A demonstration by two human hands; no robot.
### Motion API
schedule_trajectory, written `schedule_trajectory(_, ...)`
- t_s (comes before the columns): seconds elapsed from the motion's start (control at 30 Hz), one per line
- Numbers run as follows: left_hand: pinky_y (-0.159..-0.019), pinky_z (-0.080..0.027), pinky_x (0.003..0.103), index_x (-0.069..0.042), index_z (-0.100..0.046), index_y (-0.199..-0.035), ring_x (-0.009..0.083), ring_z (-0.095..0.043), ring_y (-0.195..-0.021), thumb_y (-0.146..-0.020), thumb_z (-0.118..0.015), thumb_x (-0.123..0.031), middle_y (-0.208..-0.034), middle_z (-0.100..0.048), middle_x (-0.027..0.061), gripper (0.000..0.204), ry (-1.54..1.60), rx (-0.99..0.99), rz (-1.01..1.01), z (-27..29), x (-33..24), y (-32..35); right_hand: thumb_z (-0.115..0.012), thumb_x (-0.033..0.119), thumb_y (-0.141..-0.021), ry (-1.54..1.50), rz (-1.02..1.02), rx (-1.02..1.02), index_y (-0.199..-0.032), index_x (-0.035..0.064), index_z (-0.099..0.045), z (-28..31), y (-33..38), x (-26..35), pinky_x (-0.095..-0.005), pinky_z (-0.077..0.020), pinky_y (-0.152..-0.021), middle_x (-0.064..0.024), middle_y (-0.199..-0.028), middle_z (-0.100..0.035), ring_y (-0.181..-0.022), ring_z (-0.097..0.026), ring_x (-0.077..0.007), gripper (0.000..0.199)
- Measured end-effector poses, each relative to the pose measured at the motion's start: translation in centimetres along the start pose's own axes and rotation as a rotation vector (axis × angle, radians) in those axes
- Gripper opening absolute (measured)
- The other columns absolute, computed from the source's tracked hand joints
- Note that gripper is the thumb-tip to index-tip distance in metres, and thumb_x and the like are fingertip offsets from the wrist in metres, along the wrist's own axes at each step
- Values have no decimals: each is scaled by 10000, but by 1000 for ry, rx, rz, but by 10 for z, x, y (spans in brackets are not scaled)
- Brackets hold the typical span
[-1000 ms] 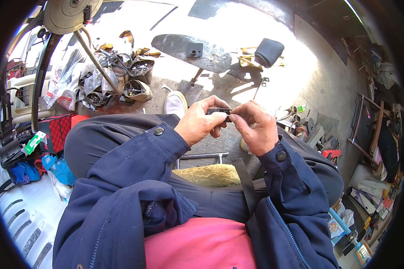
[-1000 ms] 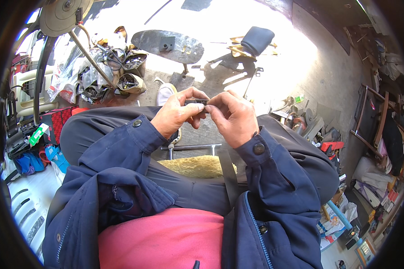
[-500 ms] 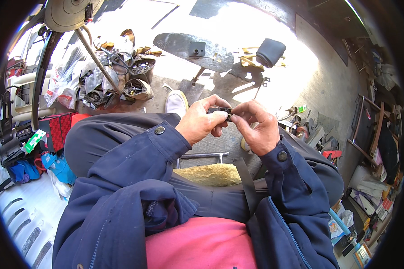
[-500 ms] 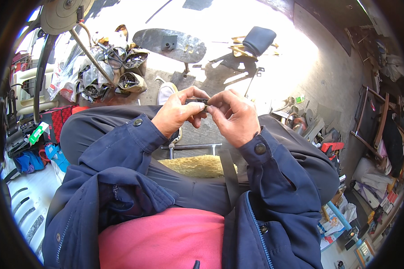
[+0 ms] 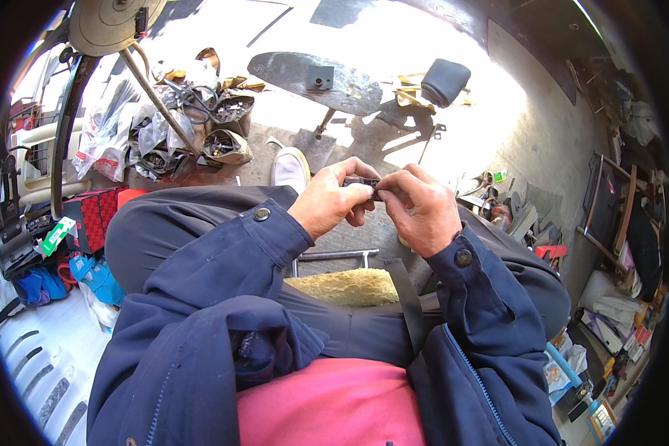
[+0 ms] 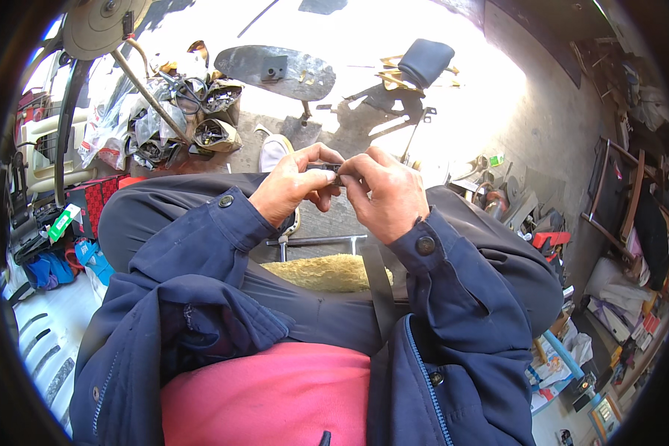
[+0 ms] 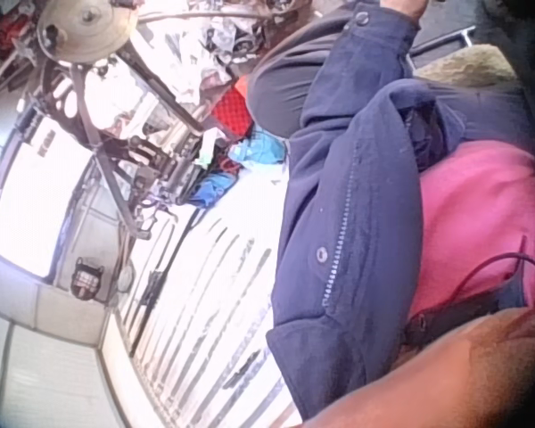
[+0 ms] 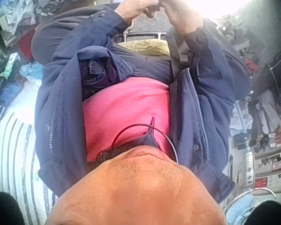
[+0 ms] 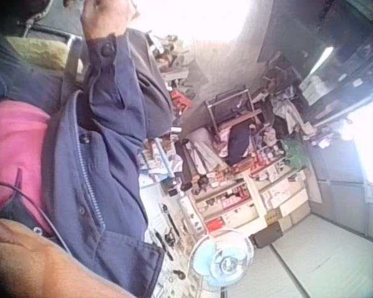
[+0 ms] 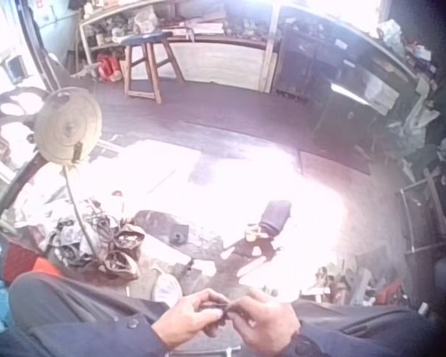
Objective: The person sits on the floor and repeatedly handles a small black electronic component, inserting and removing a tiny pin-like piece with both hands. They briefly stand and walk around the workshop before returning to the same seated position to continue the same insertion and removal actions.
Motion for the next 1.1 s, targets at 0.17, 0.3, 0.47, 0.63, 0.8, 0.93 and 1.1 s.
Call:
schedule_trajectory(0.17,-576,-530,251,12,-603,-1159,110,-625,-621,-940,-609,-144,-848,-671,98,270,5,14,4,0,3,-1,-708,65,-872,41,34,-4,-939,82,-691,-1,1,0,-392,-542,-659,-84,-863,-637,-747,-684,-295,72)
schedule_trajectory(0.3,-574,-532,253,15,-602,-1158,113,-627,-615,-941,-604,-148,-846,-670,100,271,-12,15,1,0,3,-1,-700,58,-877,36,33,1,-938,75,-680,-1,1,1,-395,-543,-673,-88,-867,-639,-772,-687,-302,66)
schedule_trajectory(0.47,-575,-533,253,17,-598,-1160,113,-628,-616,-939,-602,-148,-849,-670,103,276,1,12,8,0,2,0,-694,40,-875,-49,-28,9,-947,45,-677,-3,1,-5,-390,-544,-690,-108,-873,-655,-785,-690,-302,74)
schedule_trajectory(0.63,-577,-531,247,16,-595,-1164,106,-627,-620,-937,-602,-137,-855,-670,101,274,-10,18,1,-1,0,0,-691,28,-874,-234,-142,8,-957,18,-680,-9,1,-16,-367,-542,-685,-126,-863,-673,-746,-689,-269,84)
schedule_trajectory(0.8,-581,-529,242,15,-594,-1168,102,-626,-630,-936,-601,-129,-854,-664,94,273,-15,17,-9,-2,-2,0,-689,30,-891,-270,-194,18,-972,8,-673,-9,3,-20,-328,-541,-674,-127,-872,-704,-752,-702,-203,85)
schedule_trajectory(0.93,-584,-528,240,13,-594,-1172,100,-626,-641,-937,-600,-127,-854,-662,91,274,-20,15,-14,-2,-3,1,-678,36,-924,-423,-256,28,-1003,-10,-660,-12,5,-25,-283,-534,-684,-87,-872,-718,-794,-689,-118,94)
schedule_trajectory(1.1,-653,-549,274,-27,-582,-1225,119,-651,-686,-955,-574,-157,-893,-676,95,301,-85,38,-3,-2,-5,1,-634,72,-959,-639,-400,48,-1075,-33,-648,-13,4,-38,-254,-520,-689,-50,-902,-699,-784,-647,-94,157)
Point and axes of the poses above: each hand's wrist, its own y-axis away from the middle knuckle, its own z-axis out of the back of the hand, x = y × z, the point moved 7 cm from there along -y, towards the middle knuckle
